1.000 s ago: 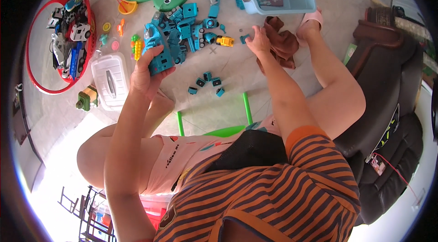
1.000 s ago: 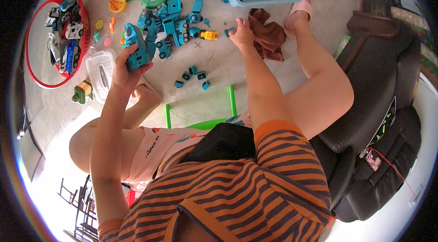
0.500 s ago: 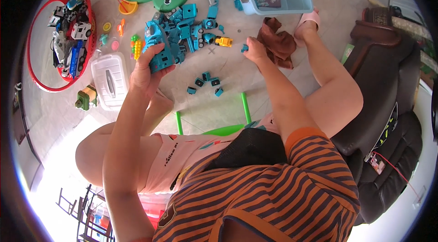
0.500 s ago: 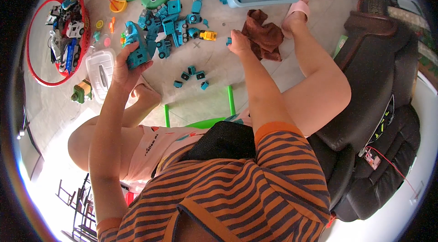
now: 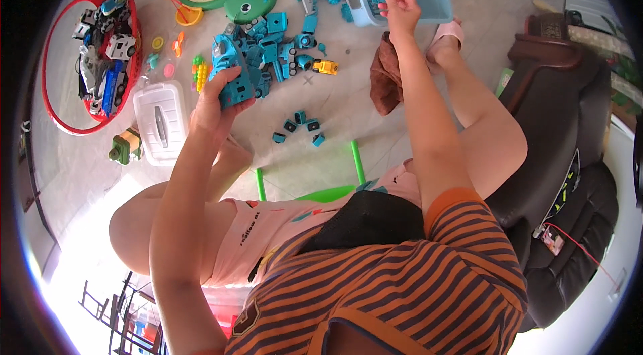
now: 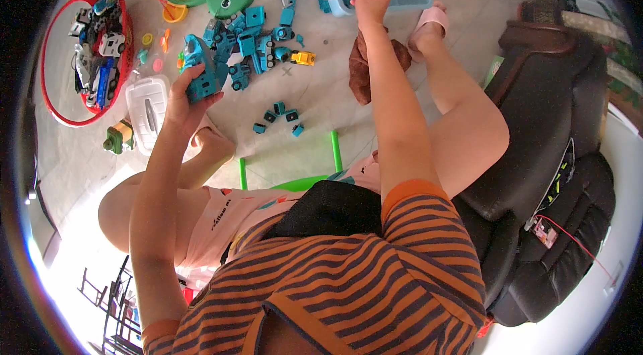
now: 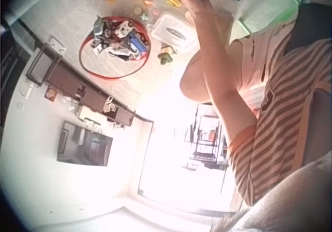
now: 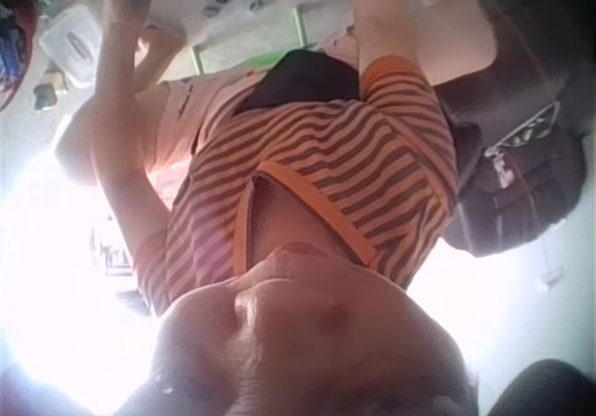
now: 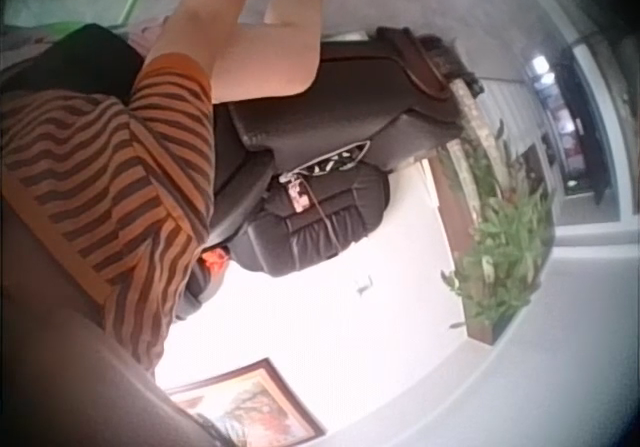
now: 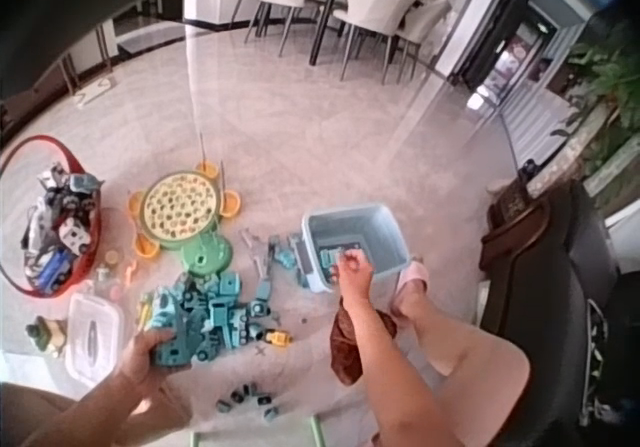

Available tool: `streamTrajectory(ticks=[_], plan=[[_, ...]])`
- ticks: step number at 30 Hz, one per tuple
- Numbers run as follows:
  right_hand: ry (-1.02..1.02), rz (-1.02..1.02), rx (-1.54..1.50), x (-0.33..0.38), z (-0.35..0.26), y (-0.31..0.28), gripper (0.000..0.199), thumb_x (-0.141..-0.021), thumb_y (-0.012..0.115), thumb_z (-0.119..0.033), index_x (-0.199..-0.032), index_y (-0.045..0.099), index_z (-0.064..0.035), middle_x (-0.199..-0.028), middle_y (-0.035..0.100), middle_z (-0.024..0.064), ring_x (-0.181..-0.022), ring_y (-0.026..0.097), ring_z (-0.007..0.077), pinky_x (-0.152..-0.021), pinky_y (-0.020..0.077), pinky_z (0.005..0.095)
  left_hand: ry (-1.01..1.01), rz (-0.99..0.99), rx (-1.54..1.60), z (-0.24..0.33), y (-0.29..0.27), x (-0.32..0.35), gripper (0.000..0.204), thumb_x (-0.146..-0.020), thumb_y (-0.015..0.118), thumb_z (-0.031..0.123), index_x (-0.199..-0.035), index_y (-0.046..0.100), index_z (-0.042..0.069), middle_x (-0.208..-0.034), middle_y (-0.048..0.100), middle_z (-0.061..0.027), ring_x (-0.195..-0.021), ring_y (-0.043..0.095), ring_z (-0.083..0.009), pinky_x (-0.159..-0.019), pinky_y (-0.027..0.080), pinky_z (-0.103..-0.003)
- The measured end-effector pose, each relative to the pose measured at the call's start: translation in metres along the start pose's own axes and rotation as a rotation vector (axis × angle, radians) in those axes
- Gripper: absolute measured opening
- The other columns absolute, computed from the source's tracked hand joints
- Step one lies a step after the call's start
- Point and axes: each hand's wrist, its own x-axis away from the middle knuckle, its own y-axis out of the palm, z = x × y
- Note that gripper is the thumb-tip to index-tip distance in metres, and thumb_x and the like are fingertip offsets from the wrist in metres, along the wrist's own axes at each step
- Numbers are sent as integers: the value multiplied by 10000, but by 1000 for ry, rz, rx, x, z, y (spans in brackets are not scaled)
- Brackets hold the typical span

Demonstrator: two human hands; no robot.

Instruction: The person assembles toy vehicle parts by hand while sitting on the floor, connecting various blue plastic blocks and wheels, and placing some pieces into a blue plastic bin.

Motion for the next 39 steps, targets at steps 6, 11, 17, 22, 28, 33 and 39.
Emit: streamTrajectory(ticks=[6, 11, 17, 22, 28, 33, 39], plan=[[589, -184, -647, -9, 7, -26, 129, -855, 414, -55, -921, 499, 15, -870, 601, 158, -650, 562, 174, -561, 470, 265, -12, 40, 26, -3, -9, 2, 459, -707, 613, 308, -1068, 472, 63, -966, 547, -79, -855, 520, -193, -737, 429, -356], [745, -301, -820, -17, 15, -39, 161, -853, 387, -55, -925, 502, 32, -889, 591, 168, -623, 543, 168, -553, 472, 268, -9, 15, 29, -4, -6, -1, 456, -707, 618, 300, -1069, 473, 65, -976, 546, -78, -857, 520, -190, -742, 422, -356], [763, -253, -787, -21, 21, -39, 124, -847, 460, -78, -910, 521, 10, -755, 564, 116, -577, 507, 149, -522, 442, 250, -5, 8, 26, -3, -6, 0, 467, -709, 618, 309, -1077, 466, 63, -977, 545, -80, -864, 522, -187, -737, 435, -349], [691, -62, -605, -12, 31, -30, 76, -817, 515, -49, -888, 517, -23, -718, 542, 104, -547, 485, 147, -504, 429, 266, -6, 28, 18, 1, -7, 3, 479, -704, 621, 315, -1082, 466, 64, -980, 547, -82, -863, 523, -189, -741, 438, -344], [629, -173, -559, -15, 28, -33, 88, -822, 492, -38, -905, 510, -61, -731, 545, 89, -577, 503, 146, -515, 437, 271, -23, 64, 83, 0, -5, 1, 462, -697, 639, 288, -1073, 474, 78, -967, 556, -73, -857, 528, -196, -721, 461, -365], [601, -163, -450, -14, 25, -30, 97, -825, 476, -34, -916, 508, -48, -751, 555, 96, -607, 525, 146, -523, 452, 278, -6, 36, 72, 2, -3, 3, 436, -698, 638, 288, -1055, 481, 93, -928, 557, -62, -841, 531, -186, -721, 462, -366], [577, -117, -252, -11, 18, -24, 138, -815, 471, -23, -941, 520, 5, -800, 585, 123, -613, 557, 159, -535, 466, 289, -9, 21, 67, 3, -5, 0, 423, -700, 630, 289, -1046, 490, 90, -931, 557, -61, -849, 529, -184, -715, 455, -357]])
